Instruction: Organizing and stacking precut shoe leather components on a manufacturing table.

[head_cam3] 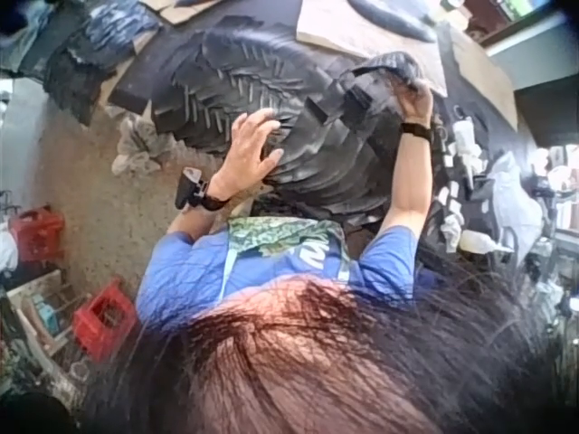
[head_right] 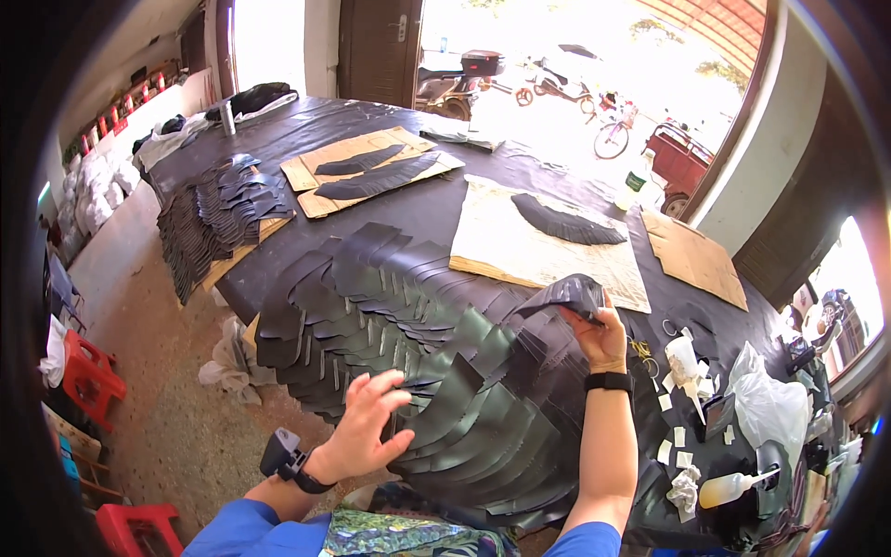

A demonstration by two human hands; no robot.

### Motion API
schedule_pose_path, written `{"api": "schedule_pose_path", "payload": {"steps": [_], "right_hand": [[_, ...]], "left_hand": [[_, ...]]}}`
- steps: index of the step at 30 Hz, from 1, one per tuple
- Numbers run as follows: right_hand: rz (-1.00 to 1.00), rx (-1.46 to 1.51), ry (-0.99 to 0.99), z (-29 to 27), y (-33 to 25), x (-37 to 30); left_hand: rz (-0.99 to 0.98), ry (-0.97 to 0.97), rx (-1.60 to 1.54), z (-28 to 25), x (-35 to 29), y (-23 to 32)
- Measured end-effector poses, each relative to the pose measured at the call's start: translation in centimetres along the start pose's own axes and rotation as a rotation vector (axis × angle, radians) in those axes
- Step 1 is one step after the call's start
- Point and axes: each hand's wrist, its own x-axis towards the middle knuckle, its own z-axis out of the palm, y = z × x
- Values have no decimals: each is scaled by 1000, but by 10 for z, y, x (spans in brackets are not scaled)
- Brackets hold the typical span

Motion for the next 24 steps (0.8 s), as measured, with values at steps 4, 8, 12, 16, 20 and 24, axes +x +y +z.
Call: {"api": "schedule_pose_path", "payload": {"steps": [4,8,12,16,20,24], "right_hand": [[131,-87,-141,63,12,-37],[411,-224,-290,112,35,-70],[684,-257,-405,148,74,-87],[806,-150,-450,146,97,-86],[729,-300,-268,147,106,-91],[220,-769,20,146,116,-102]], "left_hand": [[-38,128,-85,-12,13,3],[-34,44,-452,-25,24,16],[-202,-489,-1067,-30,20,18],[-384,-553,-1635,-18,-7,22],[-576,-533,-1659,-24,-33,11],[-534,-45,-1538,-33,-48,21]]}}
